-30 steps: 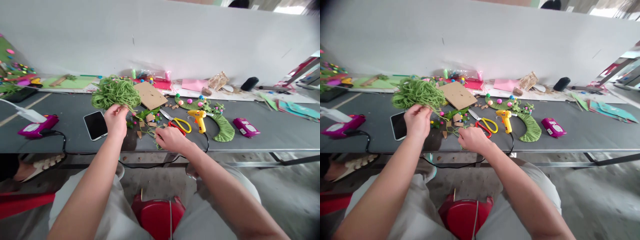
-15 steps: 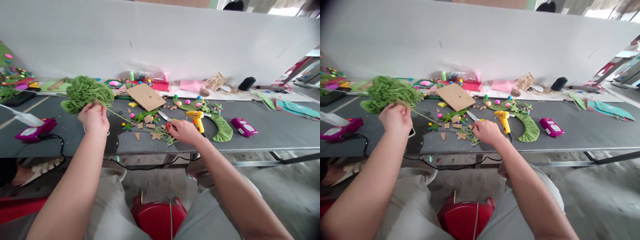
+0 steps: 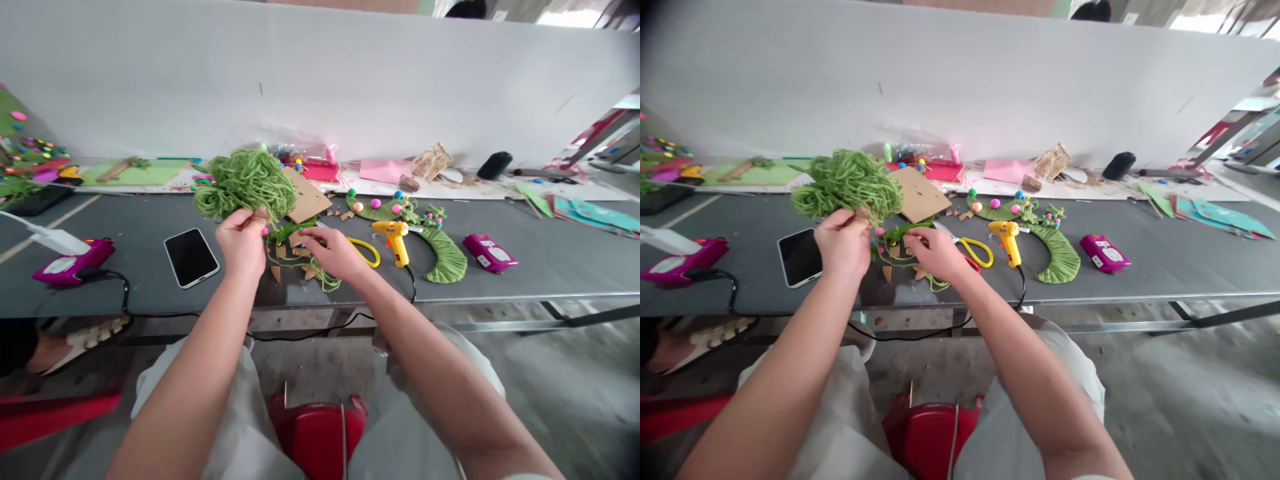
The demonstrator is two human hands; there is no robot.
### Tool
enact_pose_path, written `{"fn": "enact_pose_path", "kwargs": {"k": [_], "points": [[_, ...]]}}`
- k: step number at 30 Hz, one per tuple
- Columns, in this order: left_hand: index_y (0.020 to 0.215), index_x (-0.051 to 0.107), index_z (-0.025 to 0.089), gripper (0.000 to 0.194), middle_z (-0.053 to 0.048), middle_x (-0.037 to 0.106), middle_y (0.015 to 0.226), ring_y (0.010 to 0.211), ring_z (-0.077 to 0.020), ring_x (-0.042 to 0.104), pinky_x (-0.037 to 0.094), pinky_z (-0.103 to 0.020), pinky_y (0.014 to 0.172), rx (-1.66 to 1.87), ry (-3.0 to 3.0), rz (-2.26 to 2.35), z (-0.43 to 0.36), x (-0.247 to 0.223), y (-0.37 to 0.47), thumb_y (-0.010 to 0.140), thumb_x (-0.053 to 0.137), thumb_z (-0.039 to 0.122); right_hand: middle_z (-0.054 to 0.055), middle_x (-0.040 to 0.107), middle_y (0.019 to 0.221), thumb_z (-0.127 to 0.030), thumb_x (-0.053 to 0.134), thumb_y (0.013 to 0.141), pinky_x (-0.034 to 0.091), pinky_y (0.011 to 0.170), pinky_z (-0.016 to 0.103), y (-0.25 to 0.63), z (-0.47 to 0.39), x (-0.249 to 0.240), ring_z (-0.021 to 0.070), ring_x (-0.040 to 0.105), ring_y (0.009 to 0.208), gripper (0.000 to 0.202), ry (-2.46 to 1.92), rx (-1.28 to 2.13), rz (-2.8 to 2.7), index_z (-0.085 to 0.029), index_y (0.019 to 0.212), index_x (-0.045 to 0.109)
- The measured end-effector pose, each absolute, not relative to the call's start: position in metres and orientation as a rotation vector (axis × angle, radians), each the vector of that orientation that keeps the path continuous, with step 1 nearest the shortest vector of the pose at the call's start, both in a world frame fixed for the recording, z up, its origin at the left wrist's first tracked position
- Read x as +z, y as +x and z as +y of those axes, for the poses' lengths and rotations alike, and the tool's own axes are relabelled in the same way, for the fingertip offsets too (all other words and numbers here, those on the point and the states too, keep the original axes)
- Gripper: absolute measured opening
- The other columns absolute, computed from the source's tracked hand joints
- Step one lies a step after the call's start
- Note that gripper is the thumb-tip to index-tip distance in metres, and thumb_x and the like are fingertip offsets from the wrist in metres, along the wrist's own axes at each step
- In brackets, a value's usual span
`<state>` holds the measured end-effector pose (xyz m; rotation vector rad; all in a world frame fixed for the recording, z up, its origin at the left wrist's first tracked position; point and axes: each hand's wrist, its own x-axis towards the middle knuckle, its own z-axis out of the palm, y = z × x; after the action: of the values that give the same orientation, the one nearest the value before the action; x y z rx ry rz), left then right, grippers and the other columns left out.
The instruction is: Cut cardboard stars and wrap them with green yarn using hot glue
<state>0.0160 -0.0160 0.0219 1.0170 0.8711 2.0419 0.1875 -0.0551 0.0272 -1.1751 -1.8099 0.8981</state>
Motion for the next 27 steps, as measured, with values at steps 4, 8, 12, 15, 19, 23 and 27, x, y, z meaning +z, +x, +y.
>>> {"fn": "enact_pose_path", "kwargs": {"k": [4,8,12,15,19,23,27], "points": [[0.054,0.059,0.017,0.024,0.005,0.050,0.052,0.052,-0.0074,0.044,0.035,-0.022,0.053,1.978,1.003,0.853,-0.021,0.024,0.032,0.062,0.082,0.018,-0.001,0.058,0.077,-0.037,0.050,0.094,0.039,0.069,0.024,0.164,-0.047,0.020,0.0112,0.048,0.072,0.030,-1.032,1.070,-1.789,-0.014,0.090,0.068],[0.051,0.055,0.017,0.029,0.005,0.044,0.051,0.051,-0.0070,0.038,0.033,-0.022,0.052,1.938,1.014,0.851,-0.023,0.024,0.036,0.064,0.081,0.020,-0.005,0.047,0.066,-0.041,0.054,0.093,0.033,0.059,0.023,0.155,-0.040,0.012,0.0093,0.039,0.061,0.027,-1.013,1.219,-1.710,-0.016,0.087,0.063],[0.054,0.057,0.017,0.027,0.005,0.046,0.054,0.054,-0.0074,0.041,0.036,-0.023,0.056,1.947,1.040,0.830,-0.022,0.022,0.038,0.065,0.081,0.020,-0.006,0.045,0.063,-0.043,0.058,0.091,0.029,0.055,0.023,0.155,-0.037,0.009,0.0088,0.036,0.058,0.028,-1.028,1.212,-1.644,-0.017,0.081,0.060],[0.053,0.056,0.017,0.028,0.005,0.047,0.055,0.054,-0.0074,0.043,0.039,-0.023,0.058,1.956,1.028,0.812,-0.020,0.022,0.038,0.065,0.081,0.019,-0.004,0.047,0.065,-0.041,0.052,0.094,0.031,0.058,0.024,0.157,-0.038,0.011,0.0097,0.040,0.061,0.030,-1.046,1.109,-1.666,-0.017,0.078,0.060],[0.055,0.056,0.018,0.023,0.004,0.052,0.057,0.059,-0.0093,0.052,0.046,-0.024,0.063,1.980,0.988,0.771,-0.016,0.026,0.035,0.061,0.078,0.016,-0.004,0.046,0.064,-0.041,0.047,0.095,0.032,0.062,0.025,0.161,-0.046,0.017,0.0105,0.042,0.063,0.035,-1.057,0.976,-1.722,-0.018,0.069,0.054],[0.059,0.059,0.018,0.019,0.002,0.058,0.065,0.067,-0.0109,0.058,0.049,-0.024,0.067,1.987,0.963,0.747,-0.013,0.026,0.031,0.059,0.078,0.016,-0.004,0.039,0.062,-0.033,0.045,0.091,0.030,0.060,0.025,0.162,-0.054,0.022,0.0103,0.037,0.061,0.031,-1.065,0.979,-1.725,-0.020,0.062,0.042],[0.057,0.054,0.018,0.029,0.003,0.054,0.062,0.065,-0.0104,0.057,0.050,-0.024,0.066,2.022,0.963,0.754,-0.007,0.022,0.026,0.061,0.082,0.019,-0.005,0.034,0.059,-0.030,0.045,0.086,0.027,0.055,0.025,0.163,-0.057,0.018,0.0095,0.031,0.057,0.029,-1.103,1.042,-1.622,-0.021,0.060,0.037]]}}
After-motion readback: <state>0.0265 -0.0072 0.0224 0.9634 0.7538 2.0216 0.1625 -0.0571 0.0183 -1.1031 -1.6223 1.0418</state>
